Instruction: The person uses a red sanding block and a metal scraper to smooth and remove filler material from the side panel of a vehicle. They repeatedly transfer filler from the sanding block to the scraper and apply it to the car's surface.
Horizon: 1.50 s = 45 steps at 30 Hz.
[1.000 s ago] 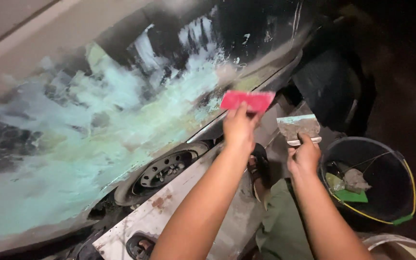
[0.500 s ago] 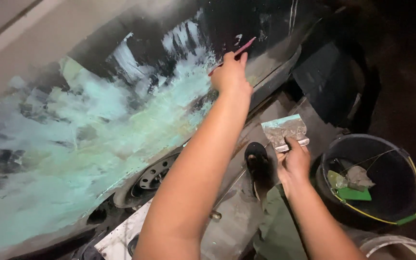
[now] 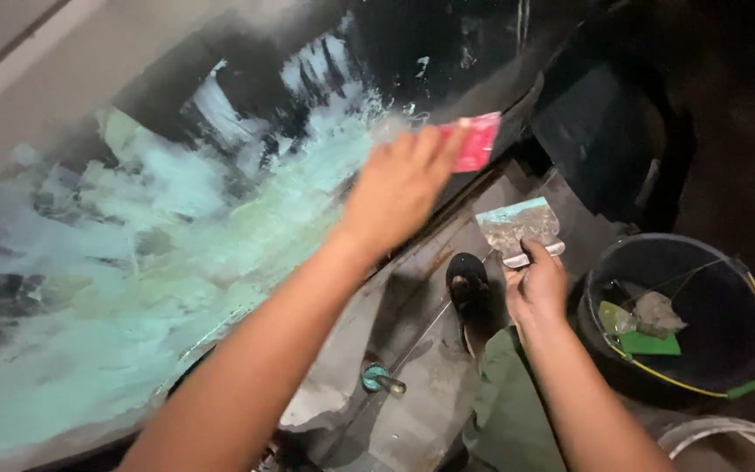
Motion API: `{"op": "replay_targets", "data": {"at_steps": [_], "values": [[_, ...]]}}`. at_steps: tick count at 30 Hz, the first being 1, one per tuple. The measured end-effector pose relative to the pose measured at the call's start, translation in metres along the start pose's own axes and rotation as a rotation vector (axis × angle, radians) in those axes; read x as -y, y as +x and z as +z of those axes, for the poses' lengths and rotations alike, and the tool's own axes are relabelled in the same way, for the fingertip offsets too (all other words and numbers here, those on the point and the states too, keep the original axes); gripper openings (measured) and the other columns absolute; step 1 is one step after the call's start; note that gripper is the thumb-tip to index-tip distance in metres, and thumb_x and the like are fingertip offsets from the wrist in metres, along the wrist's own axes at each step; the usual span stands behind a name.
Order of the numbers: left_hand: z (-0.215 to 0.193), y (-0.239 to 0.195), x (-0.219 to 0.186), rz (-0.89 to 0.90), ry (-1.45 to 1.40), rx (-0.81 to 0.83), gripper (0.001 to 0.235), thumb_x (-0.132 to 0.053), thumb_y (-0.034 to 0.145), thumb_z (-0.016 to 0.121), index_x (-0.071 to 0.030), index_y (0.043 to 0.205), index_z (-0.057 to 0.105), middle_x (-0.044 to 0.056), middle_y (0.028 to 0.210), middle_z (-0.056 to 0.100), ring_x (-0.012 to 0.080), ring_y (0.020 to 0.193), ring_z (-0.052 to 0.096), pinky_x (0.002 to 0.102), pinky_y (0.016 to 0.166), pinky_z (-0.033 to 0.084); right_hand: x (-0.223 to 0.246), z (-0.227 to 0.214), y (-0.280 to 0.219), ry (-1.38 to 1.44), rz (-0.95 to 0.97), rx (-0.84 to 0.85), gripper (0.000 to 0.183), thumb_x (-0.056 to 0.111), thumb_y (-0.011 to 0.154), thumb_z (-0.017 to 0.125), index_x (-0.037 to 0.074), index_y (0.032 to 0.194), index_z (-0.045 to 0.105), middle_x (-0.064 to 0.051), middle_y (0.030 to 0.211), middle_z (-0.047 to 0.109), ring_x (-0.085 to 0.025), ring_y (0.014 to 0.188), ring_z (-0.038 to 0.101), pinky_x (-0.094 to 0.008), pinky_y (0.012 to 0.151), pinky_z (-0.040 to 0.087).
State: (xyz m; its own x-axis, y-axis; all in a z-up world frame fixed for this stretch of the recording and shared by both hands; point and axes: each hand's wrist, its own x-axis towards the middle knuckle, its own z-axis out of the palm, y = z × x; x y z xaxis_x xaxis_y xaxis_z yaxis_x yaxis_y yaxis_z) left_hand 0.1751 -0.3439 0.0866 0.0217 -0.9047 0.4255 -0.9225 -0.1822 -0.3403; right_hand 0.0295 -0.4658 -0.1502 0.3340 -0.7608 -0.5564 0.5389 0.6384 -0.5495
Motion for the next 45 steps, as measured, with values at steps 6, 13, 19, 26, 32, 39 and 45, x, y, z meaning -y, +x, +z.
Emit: {"op": "replay_targets", "data": {"at_steps": [6,13,19,26,32,39,45], "values": [[0.015,0.042,0.021,0.022,0.459,-0.088,0.024,-0.019,0.09,0.058,-0.012,0.111,0.068,0.004,0.11,0.054,0.0252,0.091,0.049,0.032,0.06,0.043,0.015,0.025,-0.037,0.071,0.054,-0.041,0.023,-0.003,0.09,0.061,0.0,0.112,0.064,-0.022,0.111,0.074,-0.035,0.098,0.075,-0.048,0.083,0.065],[0.117,0.052,0.027,0.009,0.435,-0.04,0.014,-0.022,0.081,0.063,-0.02,0.075,0.075,0.01,0.088,0.064,0.0282,0.082,0.052,0.034,0.057,0.045,0.019,0.026,-0.043,0.074,0.075,-0.018,0.026,-0.002,0.091,0.06,0.0,0.116,0.064,-0.021,0.115,0.073,-0.037,0.101,0.074,-0.049,0.086,0.064],[0.165,0.011,0.036,0.075,0.304,-0.291,0.012,-0.008,0.081,0.059,-0.008,0.079,0.07,0.011,0.084,0.058,0.0304,0.083,0.055,0.04,0.063,0.041,-0.003,-0.006,-0.002,0.013,0.042,-0.017,0.034,0.002,0.091,0.07,0.002,0.124,0.059,-0.022,0.115,0.065,-0.038,0.106,0.073,-0.057,0.089,0.064],[0.18,-0.012,0.02,0.071,0.328,-0.21,0.013,-0.01,0.083,0.059,-0.012,0.084,0.072,0.008,0.087,0.06,0.0287,0.084,0.056,0.039,0.062,0.043,0.018,0.001,-0.012,0.039,0.007,-0.012,0.037,0.002,0.09,0.071,0.002,0.126,0.059,-0.022,0.118,0.066,-0.037,0.108,0.074,-0.057,0.089,0.065],[0.216,-0.081,-0.011,-0.088,0.202,0.048,0.018,-0.01,0.085,0.057,-0.016,0.082,0.074,0.002,0.072,0.062,0.0221,0.07,0.06,0.04,0.049,0.045,0.021,-0.011,0.006,0.018,0.008,-0.006,0.038,0.005,0.092,0.071,0.002,0.129,0.059,-0.019,0.123,0.065,-0.031,0.109,0.072,-0.055,0.09,0.064],[0.15,-0.05,-0.007,0.113,0.249,-0.056,0.012,-0.012,0.085,0.059,-0.013,0.082,0.071,0.003,0.073,0.058,0.0219,0.068,0.059,0.033,0.046,0.046,0.009,-0.028,0.02,0.026,0.027,-0.03,0.032,0.004,0.09,0.071,0.005,0.121,0.065,-0.015,0.114,0.069,-0.027,0.1,0.076,-0.04,0.082,0.067],[0.128,0.016,0.027,0.119,0.461,-0.239,0.007,-0.013,0.081,0.059,-0.02,0.077,0.058,-0.002,0.068,0.047,0.0166,0.058,0.053,0.032,0.034,0.039,0.021,-0.001,-0.019,-0.008,0.09,-0.007,0.037,0.006,0.09,0.072,0.009,0.126,0.063,-0.015,0.122,0.066,-0.031,0.108,0.072,-0.052,0.096,0.061]]}}
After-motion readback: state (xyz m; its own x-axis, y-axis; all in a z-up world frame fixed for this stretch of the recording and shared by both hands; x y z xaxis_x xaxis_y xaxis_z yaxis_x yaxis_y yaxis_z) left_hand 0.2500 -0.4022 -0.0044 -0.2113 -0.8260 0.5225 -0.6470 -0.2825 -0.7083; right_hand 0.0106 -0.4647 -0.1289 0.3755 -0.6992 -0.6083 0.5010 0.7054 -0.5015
